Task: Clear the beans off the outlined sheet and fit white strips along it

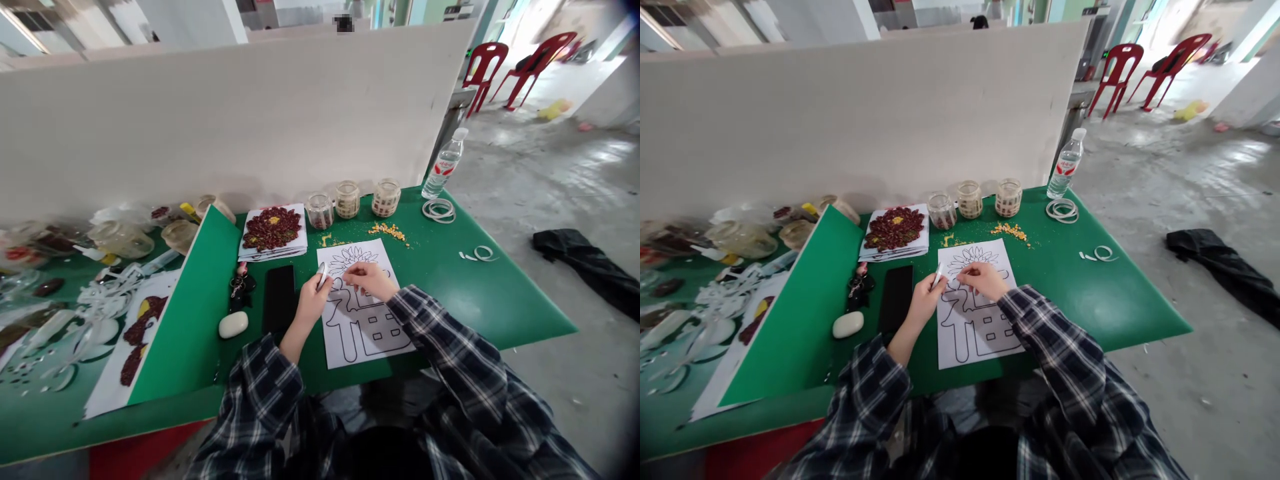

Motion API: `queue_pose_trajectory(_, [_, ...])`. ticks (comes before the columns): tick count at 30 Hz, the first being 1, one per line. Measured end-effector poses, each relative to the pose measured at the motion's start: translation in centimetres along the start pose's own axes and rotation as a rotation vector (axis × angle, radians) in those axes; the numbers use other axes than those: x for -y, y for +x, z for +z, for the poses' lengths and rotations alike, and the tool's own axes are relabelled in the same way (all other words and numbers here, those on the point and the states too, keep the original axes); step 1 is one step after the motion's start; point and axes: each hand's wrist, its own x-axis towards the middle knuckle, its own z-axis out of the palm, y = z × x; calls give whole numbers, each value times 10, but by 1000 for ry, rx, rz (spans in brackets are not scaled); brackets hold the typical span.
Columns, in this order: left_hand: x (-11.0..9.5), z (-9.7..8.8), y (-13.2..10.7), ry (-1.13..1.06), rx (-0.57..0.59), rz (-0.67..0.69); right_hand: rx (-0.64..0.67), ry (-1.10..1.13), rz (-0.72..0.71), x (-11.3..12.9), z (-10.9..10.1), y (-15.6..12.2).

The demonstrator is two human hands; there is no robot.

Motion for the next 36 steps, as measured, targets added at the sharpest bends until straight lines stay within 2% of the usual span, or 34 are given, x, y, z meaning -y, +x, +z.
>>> queue_pose_trajectory(5, [3, -1, -1, 28, 37, -12, 58, -40, -68, 4, 11, -5])
queue_pose_trajectory(9, [1, -3, -1, 25, 67, 2, 30, -50, -40, 0, 14, -4])
queue_pose_trajectory(14, [0, -3, -1, 115, 83, 9, 88, -107, -8, -3, 14, -5])
queue_pose_trajectory(20, [5, -2, -3, 339, 83, -30, -38, -192, 38, -4, 6, -22])
queue_pose_trajectory(26, [2, 1, -5, 647, 161, -30, 17, -192, 242, -23, 10, -54])
queue_pose_trajectory(31, [0, 4, -6, 719, 170, 3, -109, -266, 193, -37, 22, -63])
queue_pose_trajectory(36, [1, 5, -6, 754, 168, 34, -136, -330, 175, -37, 26, -62])
